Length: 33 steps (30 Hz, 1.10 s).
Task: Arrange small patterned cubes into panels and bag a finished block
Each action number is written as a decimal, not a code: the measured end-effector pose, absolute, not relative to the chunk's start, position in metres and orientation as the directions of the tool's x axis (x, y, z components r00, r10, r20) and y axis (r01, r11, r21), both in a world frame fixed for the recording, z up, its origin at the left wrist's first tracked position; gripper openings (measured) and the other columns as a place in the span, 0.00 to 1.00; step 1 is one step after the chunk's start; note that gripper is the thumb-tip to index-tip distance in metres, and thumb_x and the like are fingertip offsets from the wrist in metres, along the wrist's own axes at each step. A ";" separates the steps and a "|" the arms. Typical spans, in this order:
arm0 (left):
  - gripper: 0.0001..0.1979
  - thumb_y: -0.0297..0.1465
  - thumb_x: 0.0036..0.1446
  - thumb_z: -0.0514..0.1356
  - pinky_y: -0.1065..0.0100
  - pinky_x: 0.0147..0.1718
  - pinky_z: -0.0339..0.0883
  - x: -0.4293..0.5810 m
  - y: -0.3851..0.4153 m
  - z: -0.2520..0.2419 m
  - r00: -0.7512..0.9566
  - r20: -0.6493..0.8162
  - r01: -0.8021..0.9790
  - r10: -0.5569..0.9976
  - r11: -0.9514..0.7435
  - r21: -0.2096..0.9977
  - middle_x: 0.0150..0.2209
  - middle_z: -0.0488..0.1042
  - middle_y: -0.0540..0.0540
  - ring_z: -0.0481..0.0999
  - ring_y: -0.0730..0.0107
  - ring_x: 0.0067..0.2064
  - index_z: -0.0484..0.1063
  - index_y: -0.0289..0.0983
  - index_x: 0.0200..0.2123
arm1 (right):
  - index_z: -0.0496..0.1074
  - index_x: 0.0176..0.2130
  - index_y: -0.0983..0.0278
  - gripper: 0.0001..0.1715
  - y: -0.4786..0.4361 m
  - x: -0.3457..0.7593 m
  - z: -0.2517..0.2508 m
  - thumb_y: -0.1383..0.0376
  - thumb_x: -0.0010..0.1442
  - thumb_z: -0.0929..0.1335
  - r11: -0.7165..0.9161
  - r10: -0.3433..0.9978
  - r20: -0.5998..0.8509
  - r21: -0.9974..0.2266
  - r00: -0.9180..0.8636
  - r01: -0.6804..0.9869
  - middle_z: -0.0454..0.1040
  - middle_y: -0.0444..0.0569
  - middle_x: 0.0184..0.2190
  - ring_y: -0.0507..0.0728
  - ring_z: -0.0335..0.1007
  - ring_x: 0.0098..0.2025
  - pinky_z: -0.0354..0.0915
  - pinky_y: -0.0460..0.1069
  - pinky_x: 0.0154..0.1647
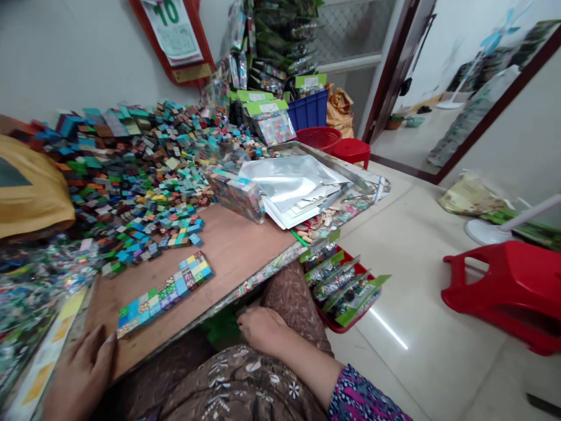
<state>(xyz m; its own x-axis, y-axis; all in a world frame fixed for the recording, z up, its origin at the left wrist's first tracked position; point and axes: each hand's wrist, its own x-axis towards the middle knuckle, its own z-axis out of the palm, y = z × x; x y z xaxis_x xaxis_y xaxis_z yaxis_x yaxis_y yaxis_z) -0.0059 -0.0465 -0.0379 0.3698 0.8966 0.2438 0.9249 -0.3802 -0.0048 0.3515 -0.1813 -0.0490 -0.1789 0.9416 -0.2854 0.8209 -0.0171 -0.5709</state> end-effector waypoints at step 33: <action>0.39 0.55 0.57 0.56 0.49 0.52 0.66 0.045 -0.041 -0.005 0.521 0.179 0.827 0.835 -0.545 0.135 0.63 0.66 0.41 0.68 0.46 0.59 0.54 0.45 0.67 | 0.65 0.61 0.58 0.33 -0.056 0.365 0.045 0.56 0.59 0.70 0.097 0.952 -0.160 -0.655 -0.262 0.749 0.70 0.54 0.53 0.62 0.67 0.53 0.65 0.56 0.54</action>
